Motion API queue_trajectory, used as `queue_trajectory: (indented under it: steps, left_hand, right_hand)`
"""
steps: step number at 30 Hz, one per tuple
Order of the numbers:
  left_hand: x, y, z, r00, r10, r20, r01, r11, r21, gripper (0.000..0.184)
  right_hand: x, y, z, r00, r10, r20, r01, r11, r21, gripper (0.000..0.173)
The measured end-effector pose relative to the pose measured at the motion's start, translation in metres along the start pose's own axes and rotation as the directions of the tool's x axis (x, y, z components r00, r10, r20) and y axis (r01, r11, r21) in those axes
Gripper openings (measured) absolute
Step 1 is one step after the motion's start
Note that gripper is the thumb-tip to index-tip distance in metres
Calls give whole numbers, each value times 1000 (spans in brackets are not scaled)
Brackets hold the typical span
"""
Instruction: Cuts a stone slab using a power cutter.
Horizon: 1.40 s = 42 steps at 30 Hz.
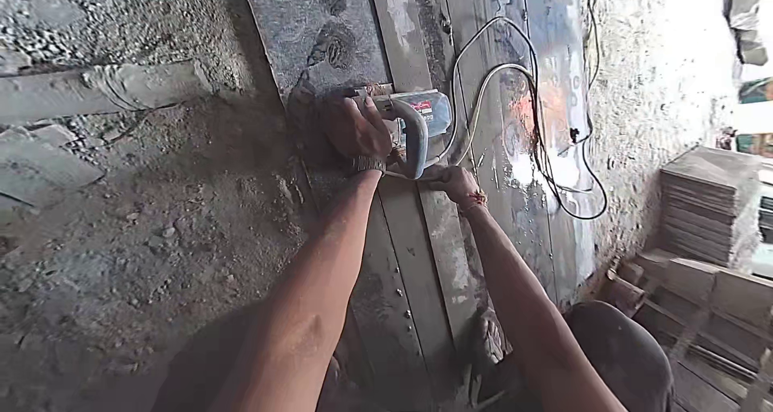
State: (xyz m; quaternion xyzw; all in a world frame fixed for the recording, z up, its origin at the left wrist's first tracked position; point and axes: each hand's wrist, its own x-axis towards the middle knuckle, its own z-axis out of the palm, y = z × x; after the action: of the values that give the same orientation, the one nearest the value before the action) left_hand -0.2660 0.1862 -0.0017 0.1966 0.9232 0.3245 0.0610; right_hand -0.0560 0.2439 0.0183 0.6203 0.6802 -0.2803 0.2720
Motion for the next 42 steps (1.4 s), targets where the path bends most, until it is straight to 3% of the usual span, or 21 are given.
queue_trajectory:
  steps: [5, 10, 14, 18, 21, 23, 25, 27, 28, 30, 32, 35, 37, 39, 40, 42]
  left_hand:
    - [5, 1, 3, 1000, -5, -12, 5, 1000, 17, 52]
    - [4, 0, 3, 999, -7, 36, 5, 998, 65, 53]
    - [6, 8, -6, 995, -37, 88, 32, 998, 54, 53]
    - [6, 9, -7, 992, -60, 110, 55, 997, 47, 54]
    - [5, 8, -5, 989, -71, 129, 68, 997, 28, 54]
    - [8, 4, -3, 1000, -15, 19, 15, 1000, 25, 50]
    - [5, 0, 2, 995, 39, -91, -36, 999, 31, 49]
    - [5, 6, 4, 983, 61, -175, -63, 998, -6, 49]
    - [4, 10, 0, 989, 45, -143, -48, 999, -20, 49]
    - [5, 15, -10, 998, 21, -62, -22, 1000, -15, 45]
    - [6, 20, -13, 999, 15, -52, -15, 1000, 4, 43]
    - [3, 25, -13, 999, -16, -30, 16, 1000, 21, 44]
    - [5, 29, -13, 999, -19, -37, 20, 999, 41, 43]
    - [4, 33, -11, 997, -6, -73, 10, 998, 57, 44]
    - [3, 34, -11, 996, -13, -84, 19, 998, 68, 45]
    - [3, 38, -17, 997, -75, -27, 77, 992, 101, 45]
  right_hand:
    - [1, -15, -15, 994, 21, 112, -10, 996, -92, 48]
    - [-6, -12, -12, 996, 54, 78, -49, 996, -72, 52]
    - [-2, -22, -24, 986, 91, 138, -65, 981, -181, 51]
    - [4, -34, -39, 971, 82, 223, -12, 954, -299, 55]
    - [20, -25, -42, 951, -32, 306, 134, 938, -318, 62]
    - [30, -32, -48, 892, -101, 440, 294, 870, -396, 64]
    - [24, -47, -71, 832, -63, 551, 441, 679, -587, 69]
    - [11, -58, -116, 808, -111, 578, 546, 508, -666, 67]
    - [-1, -64, -144, 802, -165, 574, 578, 452, -679, 64]
    - [-23, -73, -197, 808, -286, 515, 588, 429, -686, 64]
    - [-31, -73, -233, 792, -452, 410, 604, 480, -636, 61]
    - [-32, -55, -243, 705, -690, 165, 681, 594, -427, 55]
    - [-26, -22, -215, 600, -794, -102, 760, 605, -240, 50]
    - [-12, 24, -163, 537, -767, -351, 797, 598, -85, 44]
    - [-7, 47, -134, 565, -723, -397, 787, 616, -1, 43]
    - [-12, 87, -90, 697, -627, -347, 709, 675, 206, 38]
